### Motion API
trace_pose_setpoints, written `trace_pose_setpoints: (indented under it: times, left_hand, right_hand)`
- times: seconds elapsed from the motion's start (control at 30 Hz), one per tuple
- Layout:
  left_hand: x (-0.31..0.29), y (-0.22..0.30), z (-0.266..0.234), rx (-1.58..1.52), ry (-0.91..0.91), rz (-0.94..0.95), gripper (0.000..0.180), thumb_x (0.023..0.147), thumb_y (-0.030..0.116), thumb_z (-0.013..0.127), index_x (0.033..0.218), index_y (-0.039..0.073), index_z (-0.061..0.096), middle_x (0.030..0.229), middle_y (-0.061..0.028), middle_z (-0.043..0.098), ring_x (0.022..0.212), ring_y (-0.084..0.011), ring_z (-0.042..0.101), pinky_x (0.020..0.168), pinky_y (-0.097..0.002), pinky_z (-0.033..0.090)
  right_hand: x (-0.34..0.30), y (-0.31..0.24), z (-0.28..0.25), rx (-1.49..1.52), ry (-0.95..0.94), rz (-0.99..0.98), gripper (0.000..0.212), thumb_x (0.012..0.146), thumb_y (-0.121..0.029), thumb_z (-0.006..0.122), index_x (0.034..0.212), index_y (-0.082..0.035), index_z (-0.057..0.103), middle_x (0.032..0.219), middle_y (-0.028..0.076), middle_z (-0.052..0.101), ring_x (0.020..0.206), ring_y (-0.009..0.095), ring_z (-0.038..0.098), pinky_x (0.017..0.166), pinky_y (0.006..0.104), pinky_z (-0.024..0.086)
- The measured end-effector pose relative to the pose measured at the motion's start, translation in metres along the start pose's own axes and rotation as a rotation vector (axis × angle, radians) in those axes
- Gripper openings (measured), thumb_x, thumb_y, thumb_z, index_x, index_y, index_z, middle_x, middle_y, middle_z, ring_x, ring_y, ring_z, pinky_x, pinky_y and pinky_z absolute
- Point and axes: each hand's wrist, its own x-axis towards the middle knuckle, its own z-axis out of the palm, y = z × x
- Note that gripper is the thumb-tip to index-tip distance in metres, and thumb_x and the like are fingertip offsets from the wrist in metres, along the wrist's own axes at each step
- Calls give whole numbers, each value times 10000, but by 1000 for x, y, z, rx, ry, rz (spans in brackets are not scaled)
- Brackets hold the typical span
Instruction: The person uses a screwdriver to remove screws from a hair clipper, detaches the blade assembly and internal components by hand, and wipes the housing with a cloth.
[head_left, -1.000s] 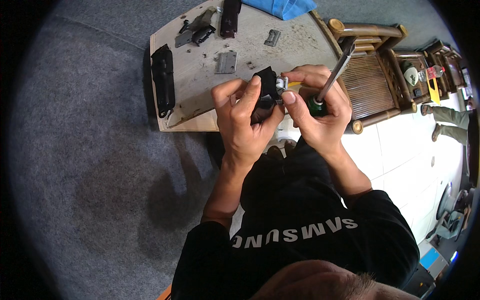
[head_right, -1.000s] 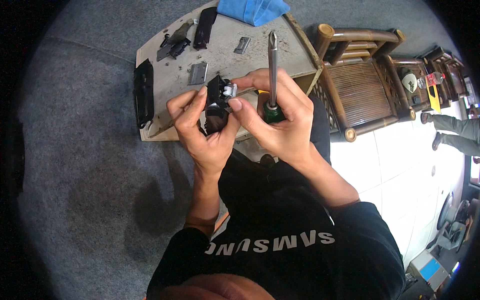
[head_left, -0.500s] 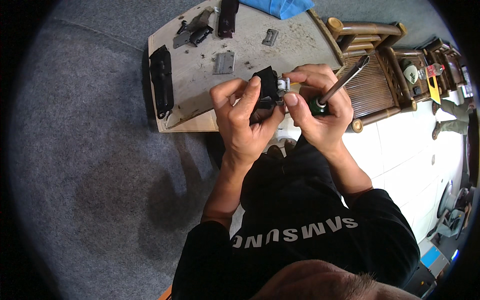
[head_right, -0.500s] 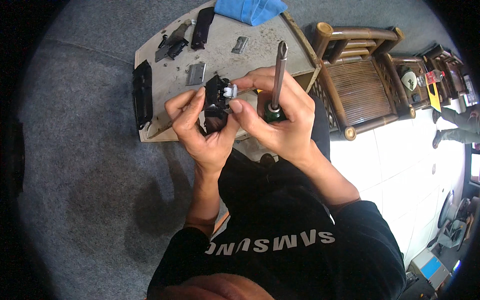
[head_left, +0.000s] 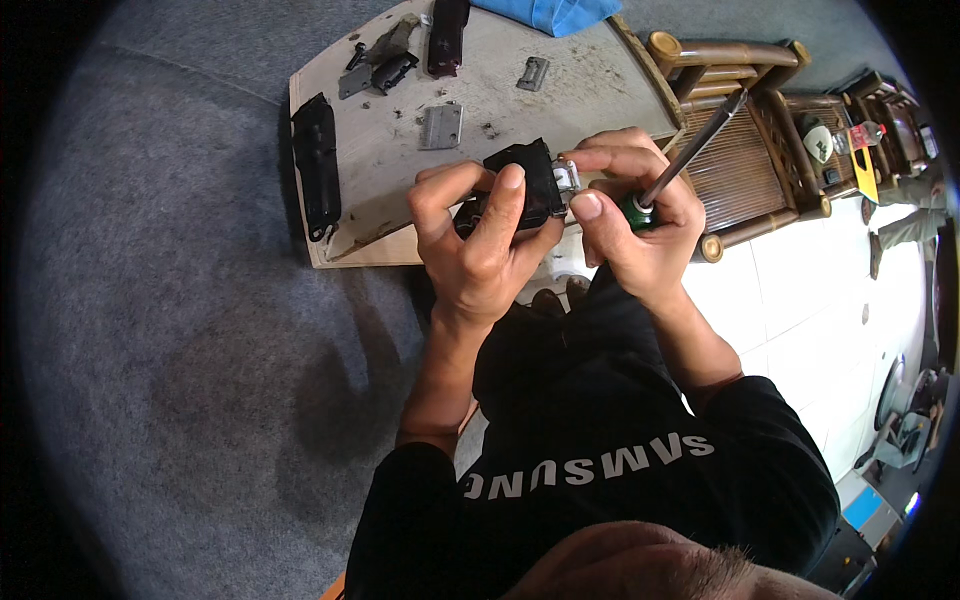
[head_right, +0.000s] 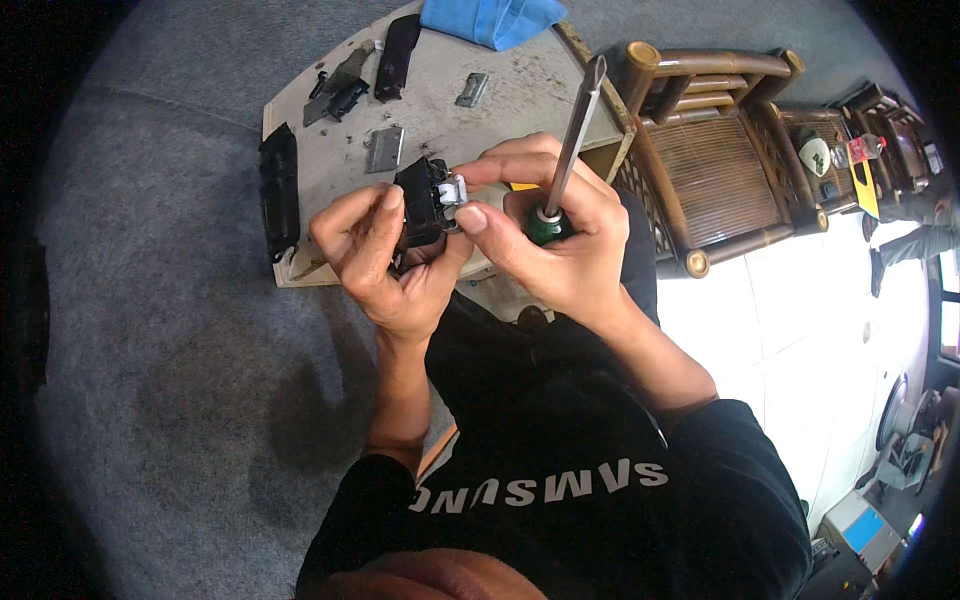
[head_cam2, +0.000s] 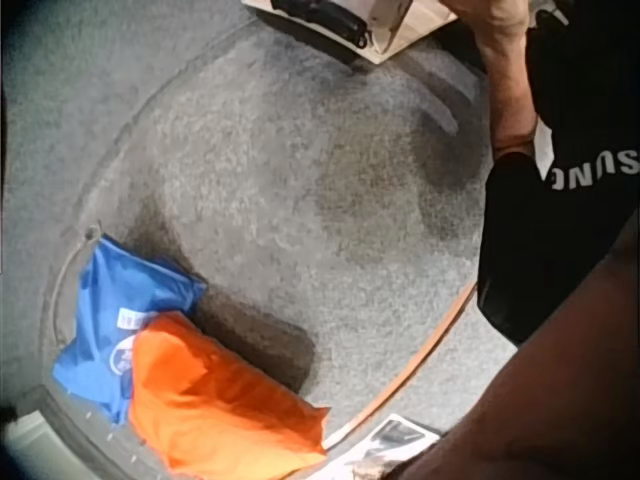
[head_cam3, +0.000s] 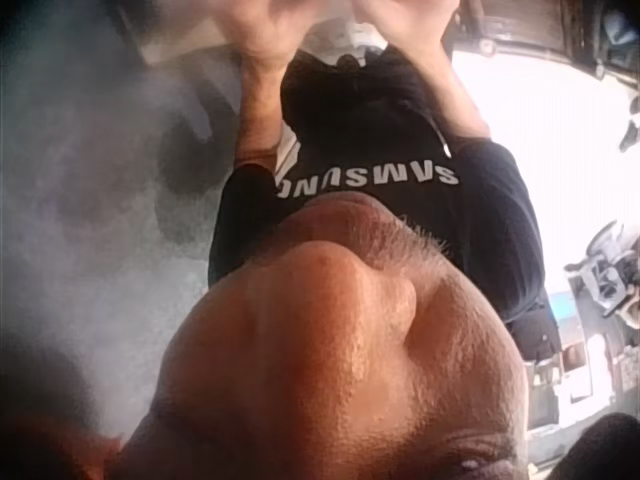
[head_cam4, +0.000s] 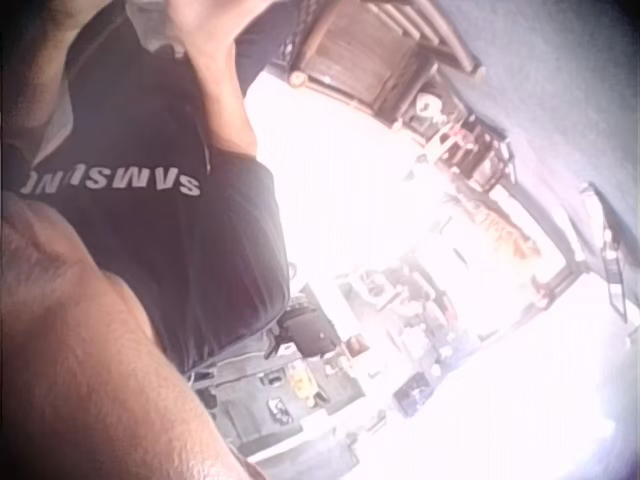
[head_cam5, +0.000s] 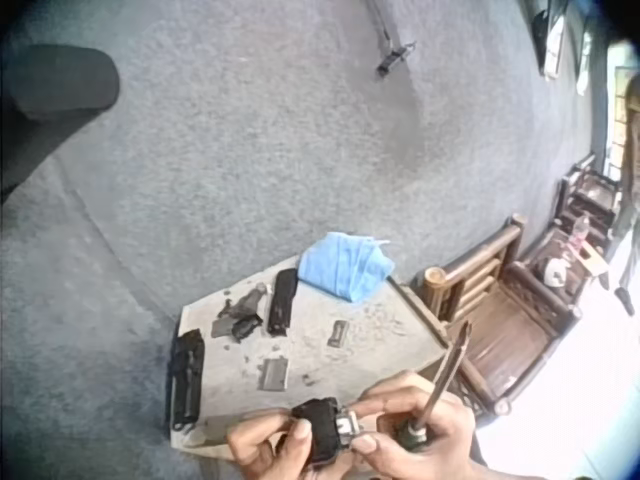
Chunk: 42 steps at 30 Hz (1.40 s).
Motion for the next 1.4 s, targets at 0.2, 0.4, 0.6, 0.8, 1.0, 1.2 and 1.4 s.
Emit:
trace_pose_setpoints:
  times: [0.2,0.4,0.6,0.8,1.0,1.2,1.4]
  left_hand:
    - [2,-6,-2,25,-33,95,727,715,76,893,1342,111,526,1150,-123,485,1010,-222,535,739,-309,525]
    - [3,-6,0,29,-42,82,714,728,93,891,1339,110,523,1151,-122,485,1027,-221,521,759,-316,520]
    - [4,2,-1,62,-76,24,684,754,158,895,1313,117,504,1143,-115,480,1030,-215,520,768,-310,522]
    - [3,5,-1,57,-71,5,677,764,161,891,1304,118,484,1146,-114,477,1035,-213,528,777,-305,521]
    - [3,6,-1,73,-78,4,682,759,155,894,1305,119,487,1146,-114,479,1034,-215,536,771,-307,525]
    - [-1,4,5,-26,-7,-38,746,679,111,911,1325,123,538,1125,-103,473,972,-226,539,756,-338,511]
    - [-3,-1,5,-117,63,-46,798,629,76,914,1358,137,594,1113,-94,468,919,-233,535,735,-358,496]
  right_hand:
    - [1,-3,-1,190,-21,138,234,868,-58,754,1059,61,692,1040,128,676,624,55,612,474,178,449]
    - [-3,1,1,224,-31,131,263,887,-64,744,1101,73,675,1032,112,652,571,42,597,430,164,429]
    - [-5,5,0,272,-60,133,319,893,-70,740,1161,75,647,1049,102,623,580,50,611,425,165,434]
    - [-2,4,0,504,-70,300,308,872,-61,756,1128,67,642,1028,87,604,571,57,611,417,171,439]
    - [-1,4,1,426,-77,226,293,874,-46,742,1120,67,632,1017,85,599,561,45,601,418,168,433]
    - [-2,2,1,463,-37,177,281,870,-42,745,1099,73,627,1024,95,606,575,39,603,425,164,432]
    - [-2,2,-3,284,-28,115,276,840,-28,767,1077,58,654,1014,93,628,576,4,533,477,158,369]
